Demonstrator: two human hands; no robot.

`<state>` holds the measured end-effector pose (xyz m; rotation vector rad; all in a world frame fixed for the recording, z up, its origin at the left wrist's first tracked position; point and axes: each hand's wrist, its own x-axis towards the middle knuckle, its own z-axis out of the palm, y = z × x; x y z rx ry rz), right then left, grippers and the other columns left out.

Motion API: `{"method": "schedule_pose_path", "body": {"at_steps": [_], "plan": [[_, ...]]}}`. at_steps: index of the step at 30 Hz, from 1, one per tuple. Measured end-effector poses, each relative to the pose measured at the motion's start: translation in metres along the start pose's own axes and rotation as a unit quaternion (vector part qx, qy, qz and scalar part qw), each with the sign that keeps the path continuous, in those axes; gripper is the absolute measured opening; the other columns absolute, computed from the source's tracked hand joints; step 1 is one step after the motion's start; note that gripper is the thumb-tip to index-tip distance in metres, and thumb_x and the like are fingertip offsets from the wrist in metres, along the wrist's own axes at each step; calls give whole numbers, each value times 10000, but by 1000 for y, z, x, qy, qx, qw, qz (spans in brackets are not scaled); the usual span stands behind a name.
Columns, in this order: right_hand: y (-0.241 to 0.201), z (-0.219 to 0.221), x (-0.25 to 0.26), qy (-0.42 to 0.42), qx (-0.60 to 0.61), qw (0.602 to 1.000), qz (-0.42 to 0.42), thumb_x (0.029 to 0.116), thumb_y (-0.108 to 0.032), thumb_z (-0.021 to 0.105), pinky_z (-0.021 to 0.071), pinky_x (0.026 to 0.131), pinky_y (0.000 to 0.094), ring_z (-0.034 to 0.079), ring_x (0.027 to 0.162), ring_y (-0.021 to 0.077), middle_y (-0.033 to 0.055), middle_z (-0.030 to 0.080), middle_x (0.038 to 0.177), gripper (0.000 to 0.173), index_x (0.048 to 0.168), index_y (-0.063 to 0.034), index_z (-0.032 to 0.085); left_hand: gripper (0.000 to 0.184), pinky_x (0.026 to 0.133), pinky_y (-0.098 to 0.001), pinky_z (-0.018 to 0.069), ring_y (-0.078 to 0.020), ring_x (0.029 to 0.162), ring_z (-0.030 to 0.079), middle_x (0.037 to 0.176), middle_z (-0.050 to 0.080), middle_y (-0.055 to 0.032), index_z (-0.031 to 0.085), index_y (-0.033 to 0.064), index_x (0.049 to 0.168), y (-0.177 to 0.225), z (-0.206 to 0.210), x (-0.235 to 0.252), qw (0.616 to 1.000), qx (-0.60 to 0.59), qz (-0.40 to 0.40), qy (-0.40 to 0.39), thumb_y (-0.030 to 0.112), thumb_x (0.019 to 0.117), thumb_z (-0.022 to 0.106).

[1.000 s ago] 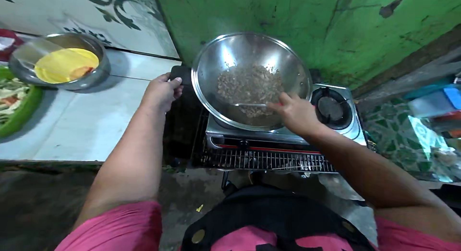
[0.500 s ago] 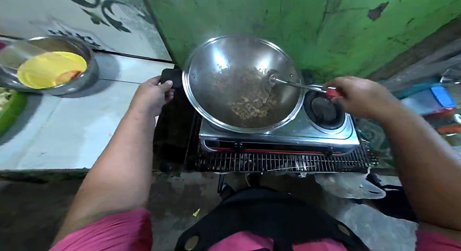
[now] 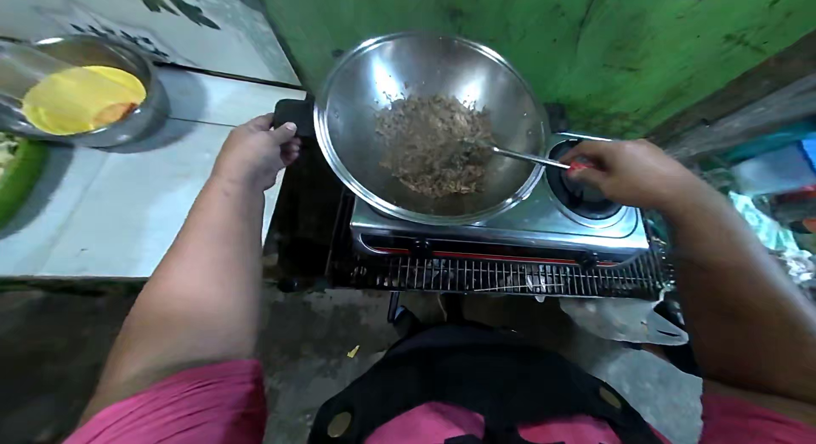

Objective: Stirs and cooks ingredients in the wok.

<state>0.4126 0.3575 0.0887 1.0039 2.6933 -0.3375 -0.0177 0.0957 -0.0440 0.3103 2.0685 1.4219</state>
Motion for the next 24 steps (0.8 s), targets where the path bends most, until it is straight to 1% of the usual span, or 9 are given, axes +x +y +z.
{"method": "schedule_pose_path", "body": {"at_steps": [4, 6, 8, 9, 12, 13, 18, 21, 24], "plan": [[-13, -8, -9, 30, 2, 999, -24, 1063, -253, 591, 529, 868, 657, 710, 982, 353, 133, 738, 1100, 294, 1345, -273, 672, 343, 732, -201, 527, -22, 768, 603, 994, 612, 20, 531, 172, 1404, 0, -1, -3, 1000, 3, 7, -3, 236, 1068, 551], [-23, -3, -6, 32, -2, 998, -51, 1060, -242, 595, 532, 883, 642, 704, 1006, 339, 127, 732, 1134, 300, 1350, -257, 672, 330, 722, -201, 533, -25, 756, 608, 979, 619, 20, 544, 174, 1388, 1, 0, -3, 1000, -1, 7, -1, 235, 1065, 560], [-34, 3, -1, 26, -22, 997, -67, 1055, -237, 598, 527, 905, 655, 690, 1075, 361, 135, 707, 1211, 312, 1360, -247, 663, 335, 724, -202, 530, -24, 757, 605, 987, 616, 19, 538, 173, 1396, 1, 0, -3, 1000, 2, 7, -2, 237, 1068, 553], [-37, 5, 1, 22, -40, 996, -73, 1052, -238, 598, 528, 882, 665, 684, 1081, 378, 139, 690, 1230, 313, 1360, -250, 656, 347, 723, -203, 526, -25, 759, 602, 990, 615, 18, 531, 171, 1408, 0, 0, -2, 1000, 5, 8, -2, 241, 1069, 547], [-38, 4, 2, 5, -105, 991, -77, 1041, -236, 617, 545, 770, 668, 691, 999, 409, 154, 675, 1192, 296, 1333, -255, 662, 343, 718, -203, 527, -28, 756, 603, 986, 617, 13, 537, 168, 1403, 1, 0, -3, 1000, 10, 7, 1, 240, 1069, 549], [-36, 1, 0, -2, -118, 990, -75, 1039, -231, 621, 543, 763, 669, 691, 990, 414, 156, 678, 1177, 284, 1318, -252, 670, 343, 720, -204, 527, -29, 758, 604, 989, 618, 12, 538, 168, 1402, 1, 0, -3, 1000, 11, 5, 2, 242, 1068, 551], [-34, -6, -1, 9, -60, 995, -78, 1043, -198, 617, 517, 849, 690, 684, 1033, 410, 166, 699, 1168, 288, 1322, -220, 686, 351, 720, -197, 532, -29, 768, 615, 1005, 629, 15, 540, 178, 1408, -2, -1, 1, 1000, 12, 7, 0, 250, 1065, 554], [-40, 5, 9, -2, -57, 991, -119, 1066, -225, 572, 525, 893, 673, 692, 1082, 391, 152, 721, 1182, 332, 1381, -272, 665, 343, 723, -201, 532, -30, 767, 615, 1003, 628, 14, 546, 173, 1397, 0, 0, 1, 1000, 9, 1, 0, 245, 1063, 560], [-46, 18, 23, -45, -86, 985, -141, 1087, -235, 525, 536, 899, 636, 697, 1071, 371, 150, 728, 1149, 385, 1455, -312, 609, 311, 744, -201, 535, -25, 783, 617, 1000, 626, 24, 561, 159, 1362, 3, -1, 0, 1000, 22, 0, -7, 255, 1067, 549]]}}
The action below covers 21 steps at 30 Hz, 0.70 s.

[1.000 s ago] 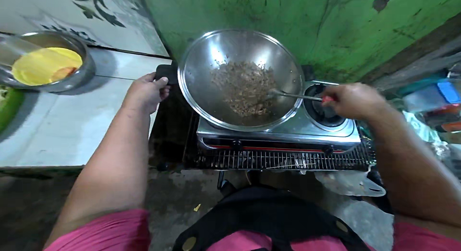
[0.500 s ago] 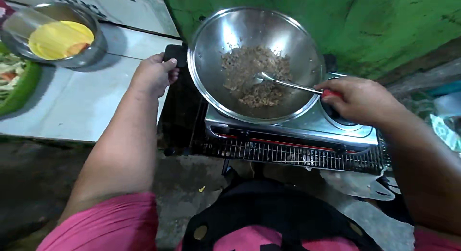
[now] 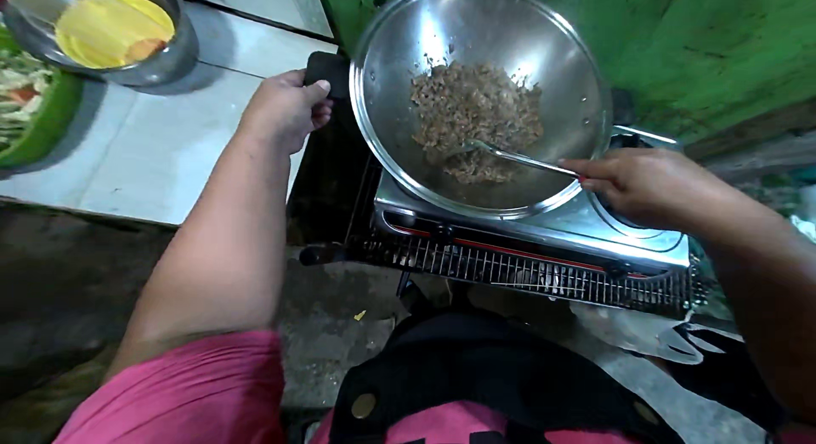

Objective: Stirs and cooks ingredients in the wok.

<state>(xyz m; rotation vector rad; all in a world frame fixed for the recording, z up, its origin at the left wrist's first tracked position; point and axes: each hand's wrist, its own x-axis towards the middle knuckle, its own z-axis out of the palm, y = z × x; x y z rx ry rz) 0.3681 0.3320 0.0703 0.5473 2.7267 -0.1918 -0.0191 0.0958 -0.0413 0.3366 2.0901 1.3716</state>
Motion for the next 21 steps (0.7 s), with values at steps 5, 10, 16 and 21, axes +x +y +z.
{"method": "schedule_pose_path", "body": {"at_steps": [5, 10, 16, 21], "plan": [[-9, -3, 17, -46, -24, 999, 16, 1091, -246, 508, 538, 867, 647, 685, 1064, 396, 161, 709, 1167, 405, 1479, -337, 581, 303, 738, -196, 536, -21, 776, 622, 987, 638, 32, 575, 165, 1353, 0, -2, 1, 1000, 9, -4, -6, 259, 1067, 552], [-4, -41, 13, -3, 0, 1000, -1, 1089, -205, 523, 516, 929, 654, 688, 1109, 377, 140, 725, 1214, 376, 1444, -274, 624, 299, 728, -196, 539, -22, 770, 628, 983, 645, 29, 580, 161, 1348, -2, -3, 2, 1000, 4, 1, -7, 252, 1064, 558], [-10, -39, 24, -21, 11, 1000, 5, 1095, -220, 510, 514, 919, 662, 684, 1104, 383, 146, 724, 1198, 386, 1460, -300, 605, 309, 748, -218, 546, -38, 791, 634, 996, 651, 20, 578, 163, 1360, -3, -4, 2, 1000, 2, 11, -14, 252, 1065, 555], [-14, -26, 36, -69, 11, 997, 14, 1102, -248, 492, 501, 957, 646, 672, 1143, 366, 133, 716, 1238, 399, 1487, -303, 579, 307, 754, -214, 541, -38, 790, 630, 988, 645, 20, 577, 154, 1356, -3, -4, 2, 1000, -1, 11, -14, 250, 1065, 555]]}}
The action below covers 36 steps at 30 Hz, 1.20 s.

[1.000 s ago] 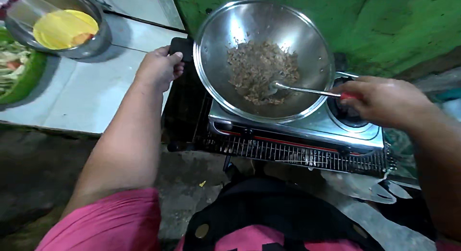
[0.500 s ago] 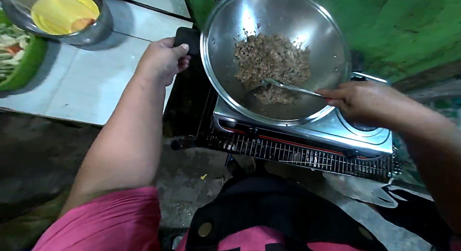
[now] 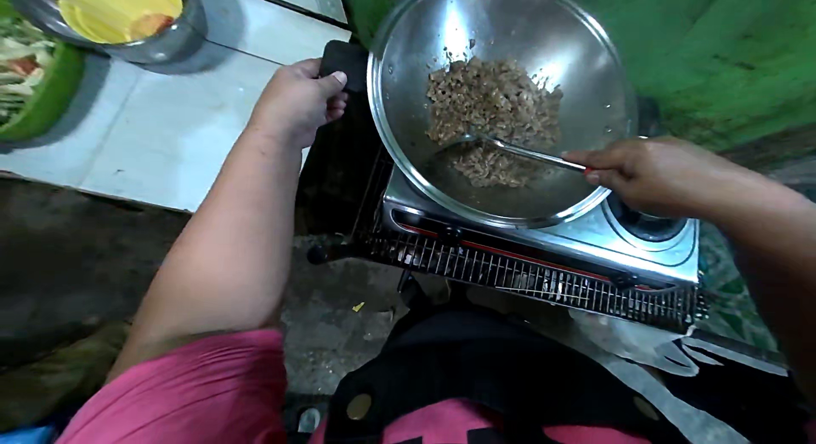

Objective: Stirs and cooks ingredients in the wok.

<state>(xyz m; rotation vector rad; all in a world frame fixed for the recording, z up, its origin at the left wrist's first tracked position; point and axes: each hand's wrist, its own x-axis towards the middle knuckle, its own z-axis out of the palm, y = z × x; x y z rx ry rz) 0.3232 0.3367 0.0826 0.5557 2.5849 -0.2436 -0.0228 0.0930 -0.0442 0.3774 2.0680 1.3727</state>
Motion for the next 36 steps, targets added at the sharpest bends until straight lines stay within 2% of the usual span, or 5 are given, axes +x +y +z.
{"method": "schedule_pose_path", "body": {"at_steps": [8, 12, 16, 26, 36], "plan": [[-11, 14, 23, -46, 23, 997, 50, 1115, -229, 446, 503, 902, 664, 684, 1044, 435, 217, 720, 1159, 436, 1547, -223, 504, 306, 736, -205, 538, -31, 778, 624, 982, 638, 24, 579, 167, 1356, -1, 2, 2, 1000, 13, 1, 10, 253, 1064, 553], [-14, 7, 30, -113, 156, 975, 115, 1135, -316, 377, 531, 486, 347, 569, 508, 175, 108, 638, 821, 440, 1556, -230, 468, 300, 736, -204, 541, -31, 775, 627, 977, 638, 19, 584, 161, 1353, 0, 2, 1, 1000, 14, 0, 11, 248, 1068, 554], [-4, -12, 12, -109, 216, 963, 120, 1130, -300, 391, 517, 456, 294, 551, 477, 132, 87, 655, 843, 427, 1542, -262, 493, 282, 734, -204, 542, -33, 775, 631, 967, 643, 24, 592, 163, 1335, 1, 2, -2, 1000, 10, 1, 9, 249, 1070, 549], [-11, -16, 5, -65, 122, 983, 121, 1126, -309, 401, 544, 540, 397, 587, 552, 190, 101, 658, 873, 435, 1553, -301, 486, 313, 735, -211, 537, -33, 777, 627, 989, 644, 18, 573, 151, 1361, 0, 3, -1, 1000, 18, 1, 12, 263, 1070, 546], [7, 0, 11, 32, -21, 999, -1, 1091, -236, 520, 496, 940, 683, 661, 1143, 418, 177, 699, 1239, 425, 1508, -313, 549, 304, 745, -203, 542, -28, 790, 633, 996, 647, 18, 583, 160, 1350, 1, 2, 1, 1000, 20, -4, 9, 266, 1067, 553]]}}
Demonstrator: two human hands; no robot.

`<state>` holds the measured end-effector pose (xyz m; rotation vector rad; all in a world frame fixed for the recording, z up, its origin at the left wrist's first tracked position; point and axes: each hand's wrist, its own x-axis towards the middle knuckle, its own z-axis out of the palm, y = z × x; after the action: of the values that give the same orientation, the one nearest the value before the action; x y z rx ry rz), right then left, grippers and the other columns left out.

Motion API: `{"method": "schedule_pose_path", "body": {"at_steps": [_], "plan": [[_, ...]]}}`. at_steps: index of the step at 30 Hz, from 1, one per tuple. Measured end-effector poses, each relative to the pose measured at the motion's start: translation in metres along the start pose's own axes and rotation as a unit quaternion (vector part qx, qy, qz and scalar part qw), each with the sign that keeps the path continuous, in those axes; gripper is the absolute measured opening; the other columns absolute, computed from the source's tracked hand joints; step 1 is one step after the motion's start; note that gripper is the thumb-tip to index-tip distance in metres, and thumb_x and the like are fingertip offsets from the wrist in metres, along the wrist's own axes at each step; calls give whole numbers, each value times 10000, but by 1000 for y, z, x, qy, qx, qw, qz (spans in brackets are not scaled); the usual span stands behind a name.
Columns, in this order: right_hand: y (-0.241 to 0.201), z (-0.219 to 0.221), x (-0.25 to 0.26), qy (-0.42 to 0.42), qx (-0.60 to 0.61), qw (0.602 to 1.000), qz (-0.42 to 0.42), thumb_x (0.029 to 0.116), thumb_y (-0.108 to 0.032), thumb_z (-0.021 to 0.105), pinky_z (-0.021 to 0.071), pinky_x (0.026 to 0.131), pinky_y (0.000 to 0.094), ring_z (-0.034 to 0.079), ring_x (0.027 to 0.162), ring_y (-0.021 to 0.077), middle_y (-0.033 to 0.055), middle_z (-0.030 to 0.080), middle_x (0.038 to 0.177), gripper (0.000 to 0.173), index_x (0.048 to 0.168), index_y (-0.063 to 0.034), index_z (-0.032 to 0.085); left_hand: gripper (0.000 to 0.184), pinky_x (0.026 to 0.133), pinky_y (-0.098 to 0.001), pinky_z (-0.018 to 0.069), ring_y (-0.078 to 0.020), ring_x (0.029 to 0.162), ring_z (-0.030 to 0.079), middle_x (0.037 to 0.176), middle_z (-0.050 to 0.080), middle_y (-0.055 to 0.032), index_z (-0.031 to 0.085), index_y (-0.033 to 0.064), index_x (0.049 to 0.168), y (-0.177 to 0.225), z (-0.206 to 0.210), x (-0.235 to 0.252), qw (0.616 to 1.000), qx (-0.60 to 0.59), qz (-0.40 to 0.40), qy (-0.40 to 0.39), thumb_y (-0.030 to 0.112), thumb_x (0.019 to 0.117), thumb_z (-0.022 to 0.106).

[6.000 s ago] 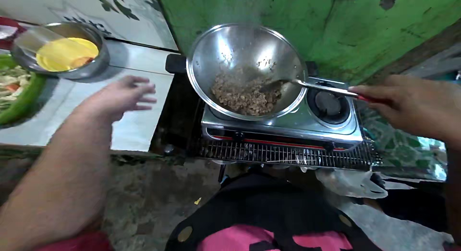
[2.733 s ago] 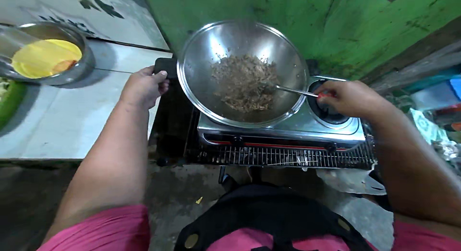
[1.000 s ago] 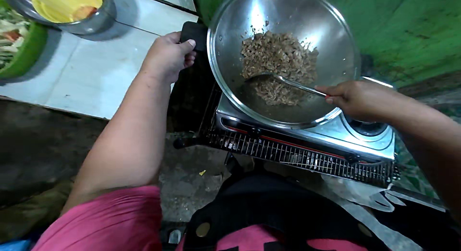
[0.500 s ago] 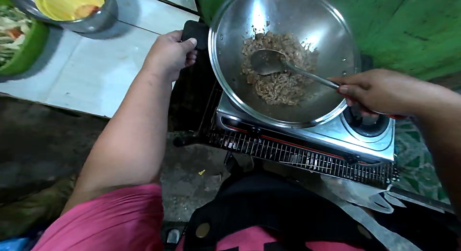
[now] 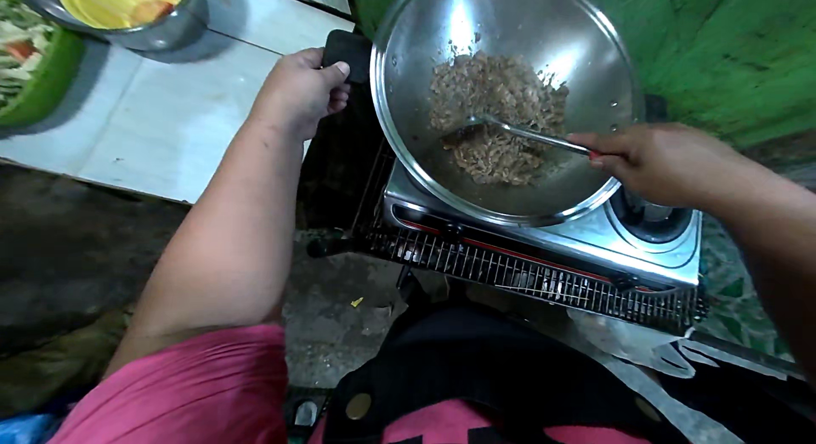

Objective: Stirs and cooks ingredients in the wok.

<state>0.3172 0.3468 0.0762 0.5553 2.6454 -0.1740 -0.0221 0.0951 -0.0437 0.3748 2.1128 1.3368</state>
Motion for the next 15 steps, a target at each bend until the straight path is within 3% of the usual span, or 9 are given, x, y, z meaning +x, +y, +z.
{"method": "schedule_pose_path", "body": {"at_steps": [3, 6, 9, 11, 15], "plan": [[6, 6, 1, 11, -20, 1000, -14, 1081, -247, 541, 511, 896, 673, 659, 1109, 410, 170, 689, 1181, 421, 1490, -348, 564, 308, 743, -203, 541, -31, 792, 633, 1002, 647, 14, 583, 164, 1357, 1, 1, -1, 1000, -1, -5, 3, 265, 1067, 553], [3, -1, -5, -6, 17, 1000, 11, 1096, -238, 509, 492, 928, 688, 672, 1111, 432, 193, 708, 1223, 416, 1507, -285, 552, 303, 741, -202, 543, -32, 785, 635, 994, 646, 16, 584, 164, 1352, 1, 0, -2, 1000, -2, -5, 2, 264, 1069, 551], [5, -5, -11, -25, 58, 997, 47, 1108, -270, 478, 555, 714, 583, 693, 767, 316, 151, 731, 975, 399, 1499, -290, 559, 296, 733, -203, 539, -30, 774, 629, 984, 645, 18, 590, 160, 1342, 0, 1, -2, 1000, -2, -1, 5, 266, 1069, 551], [6, -8, -17, -38, 77, 994, 60, 1111, -260, 467, 543, 635, 530, 640, 637, 261, 124, 700, 852, 401, 1501, -291, 557, 293, 731, -202, 541, -30, 773, 632, 984, 647, 19, 589, 159, 1337, 1, 0, -2, 1000, 0, 0, 3, 265, 1067, 555], [3, -8, -32, -47, 60, 996, 41, 1095, -245, 508, 532, 700, 578, 667, 742, 283, 119, 732, 931, 396, 1480, -300, 583, 291, 736, -203, 547, -30, 780, 639, 986, 651, 16, 593, 160, 1336, 1, 0, -3, 1000, -4, -3, 3, 266, 1067, 558]]}}
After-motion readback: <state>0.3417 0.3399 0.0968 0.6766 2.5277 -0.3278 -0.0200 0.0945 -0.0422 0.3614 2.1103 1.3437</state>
